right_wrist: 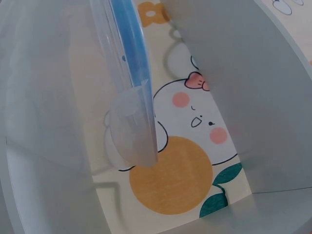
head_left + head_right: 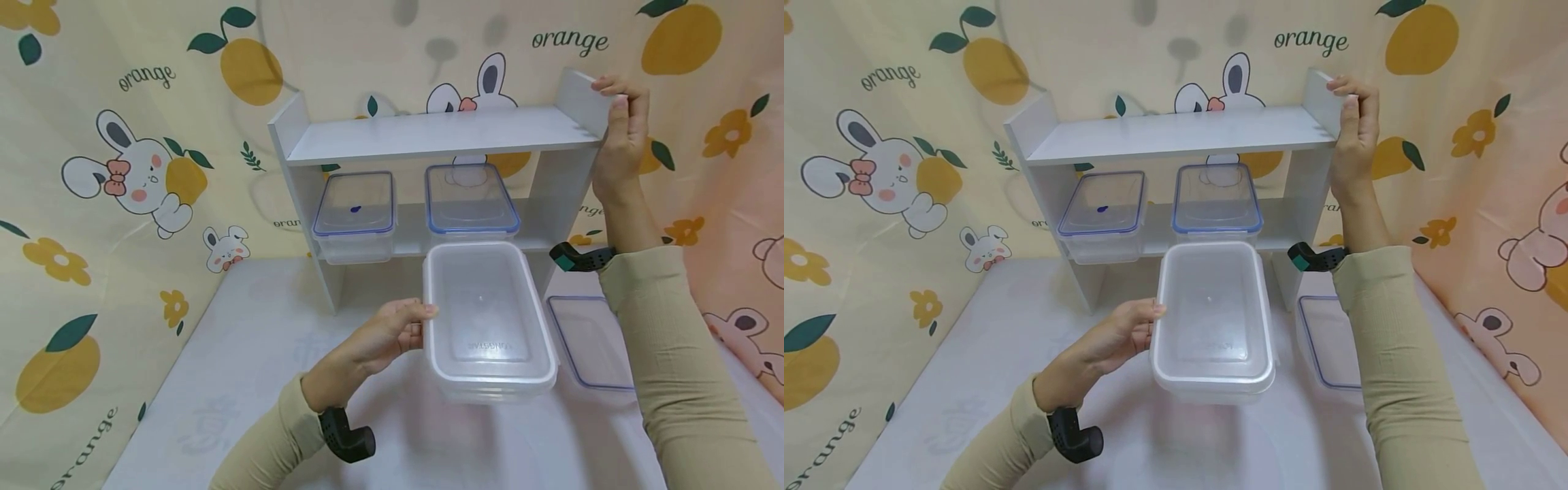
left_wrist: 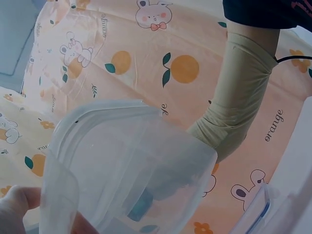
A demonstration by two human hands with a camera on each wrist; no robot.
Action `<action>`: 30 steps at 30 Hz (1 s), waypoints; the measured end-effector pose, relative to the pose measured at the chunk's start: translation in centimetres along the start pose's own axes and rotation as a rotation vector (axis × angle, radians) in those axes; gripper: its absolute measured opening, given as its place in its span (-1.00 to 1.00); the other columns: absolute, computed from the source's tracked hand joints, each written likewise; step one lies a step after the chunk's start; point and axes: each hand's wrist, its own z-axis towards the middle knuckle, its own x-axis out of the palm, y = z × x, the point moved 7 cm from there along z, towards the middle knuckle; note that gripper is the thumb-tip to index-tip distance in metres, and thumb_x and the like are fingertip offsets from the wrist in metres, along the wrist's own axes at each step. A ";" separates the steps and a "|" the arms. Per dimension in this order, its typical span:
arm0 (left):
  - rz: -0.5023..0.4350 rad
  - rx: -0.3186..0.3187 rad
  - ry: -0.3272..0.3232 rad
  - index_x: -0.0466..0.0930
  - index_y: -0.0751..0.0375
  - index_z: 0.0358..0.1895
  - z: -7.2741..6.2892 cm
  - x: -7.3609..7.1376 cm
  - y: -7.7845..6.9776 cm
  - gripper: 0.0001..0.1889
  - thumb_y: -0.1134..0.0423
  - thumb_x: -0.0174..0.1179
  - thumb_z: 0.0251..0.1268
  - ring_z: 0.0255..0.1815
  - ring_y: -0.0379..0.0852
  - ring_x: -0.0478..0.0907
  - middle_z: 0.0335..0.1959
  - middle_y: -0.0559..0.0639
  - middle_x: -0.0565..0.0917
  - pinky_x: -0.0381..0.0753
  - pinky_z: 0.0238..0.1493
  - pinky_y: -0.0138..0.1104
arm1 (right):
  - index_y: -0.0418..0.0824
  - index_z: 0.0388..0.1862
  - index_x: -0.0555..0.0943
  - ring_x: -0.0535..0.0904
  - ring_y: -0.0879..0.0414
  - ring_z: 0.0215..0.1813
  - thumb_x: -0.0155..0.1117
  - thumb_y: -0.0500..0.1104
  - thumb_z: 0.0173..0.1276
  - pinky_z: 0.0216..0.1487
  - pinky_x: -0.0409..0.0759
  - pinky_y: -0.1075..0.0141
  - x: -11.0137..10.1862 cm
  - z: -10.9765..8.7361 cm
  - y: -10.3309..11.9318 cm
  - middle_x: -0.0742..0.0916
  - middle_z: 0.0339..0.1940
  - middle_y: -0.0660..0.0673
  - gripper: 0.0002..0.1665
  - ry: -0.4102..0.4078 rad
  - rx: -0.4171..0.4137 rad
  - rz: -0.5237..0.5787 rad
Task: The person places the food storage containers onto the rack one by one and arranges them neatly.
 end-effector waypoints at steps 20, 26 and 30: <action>-0.012 0.036 -0.005 0.29 0.54 0.18 -0.2 0.0 -1.2 -0.23 -0.04 0.20 0.04 -0.31 -0.33 0.59 -0.29 -0.19 0.59 0.65 -0.21 -0.51 | -0.11 -0.12 0.45 0.29 0.04 0.37 -0.20 -0.28 0.48 0.52 -0.03 0.32 -0.1 0.0 0.0 0.59 0.04 -0.06 -0.77 -0.010 0.012 0.000; -0.009 0.043 -0.007 0.30 0.54 0.17 -0.2 0.1 -1.7 -0.17 -0.10 0.25 -0.03 -0.33 -0.34 0.59 -0.31 -0.21 0.59 0.65 -0.24 -0.52 | -0.12 -0.12 0.46 0.31 0.03 0.35 -0.19 -0.28 0.47 0.52 -0.03 0.30 0.0 0.0 0.0 0.60 0.03 -0.06 -0.77 -0.007 -0.004 0.008; -0.011 0.055 0.000 0.32 0.52 0.16 -0.3 0.2 -2.2 -0.20 -0.09 0.23 0.00 -0.33 -0.34 0.59 -0.30 -0.21 0.60 0.66 -0.23 -0.50 | -0.13 -0.11 0.45 0.30 0.02 0.36 -0.19 -0.28 0.47 0.52 -0.02 0.30 0.1 0.0 0.1 0.60 0.04 -0.08 -0.78 0.001 -0.008 0.012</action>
